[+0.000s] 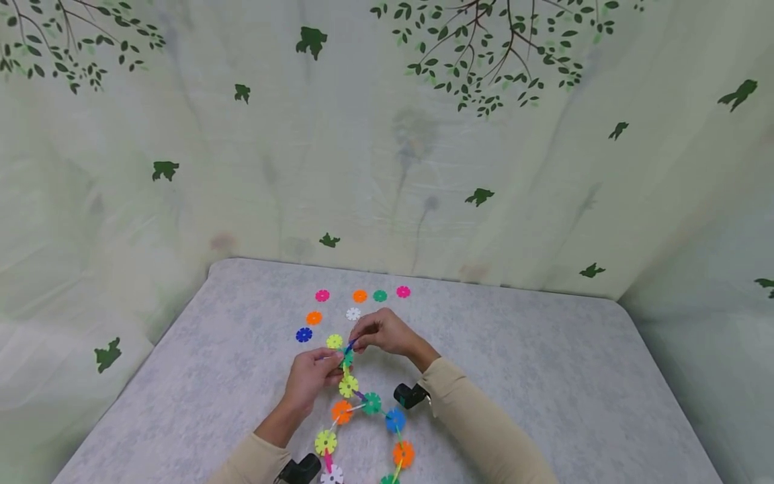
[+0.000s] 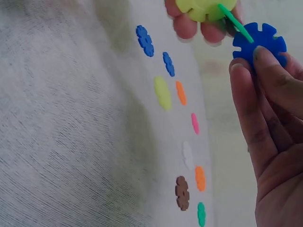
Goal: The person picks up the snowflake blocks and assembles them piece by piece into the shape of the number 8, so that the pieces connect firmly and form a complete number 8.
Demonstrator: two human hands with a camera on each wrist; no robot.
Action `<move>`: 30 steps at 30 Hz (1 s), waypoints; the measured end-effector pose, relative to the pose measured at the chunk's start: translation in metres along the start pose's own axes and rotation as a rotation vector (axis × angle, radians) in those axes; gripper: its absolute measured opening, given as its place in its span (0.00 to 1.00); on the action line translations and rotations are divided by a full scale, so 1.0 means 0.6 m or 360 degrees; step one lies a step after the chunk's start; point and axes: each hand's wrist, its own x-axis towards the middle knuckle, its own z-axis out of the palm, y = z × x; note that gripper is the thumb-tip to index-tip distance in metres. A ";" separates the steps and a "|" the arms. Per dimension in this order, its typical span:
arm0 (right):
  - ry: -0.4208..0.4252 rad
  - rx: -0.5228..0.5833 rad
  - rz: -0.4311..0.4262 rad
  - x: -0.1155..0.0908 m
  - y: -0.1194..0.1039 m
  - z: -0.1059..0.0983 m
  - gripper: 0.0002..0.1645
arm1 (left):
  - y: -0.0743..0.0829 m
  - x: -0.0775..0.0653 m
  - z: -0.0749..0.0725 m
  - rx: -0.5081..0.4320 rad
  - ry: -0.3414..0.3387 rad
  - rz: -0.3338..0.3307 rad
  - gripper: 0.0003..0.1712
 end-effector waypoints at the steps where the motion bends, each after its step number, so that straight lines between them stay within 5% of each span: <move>1: -0.0013 -0.0010 -0.0019 0.000 0.000 -0.002 0.05 | 0.000 0.000 -0.002 -0.0002 -0.0034 -0.0006 0.15; 8: -0.0116 -0.0001 -0.0027 0.003 0.004 -0.006 0.06 | 0.002 0.007 -0.015 0.0103 -0.0340 0.0009 0.28; 13: -0.0168 -0.0012 0.0001 0.003 0.003 -0.003 0.09 | 0.003 0.013 -0.016 0.0147 -0.0407 -0.0047 0.30; 17: -0.0064 -0.0158 0.0169 -0.001 0.009 -0.018 0.13 | 0.001 0.018 -0.017 0.0135 -0.0461 -0.0122 0.29; 24: 0.0338 -0.0440 0.0647 -0.006 0.050 -0.059 0.12 | -0.005 0.022 -0.022 0.0030 -0.0545 -0.0158 0.31; 30: 0.0257 -0.0642 0.0836 0.014 0.071 -0.061 0.24 | -0.007 0.021 -0.025 -0.0018 -0.0574 -0.0164 0.29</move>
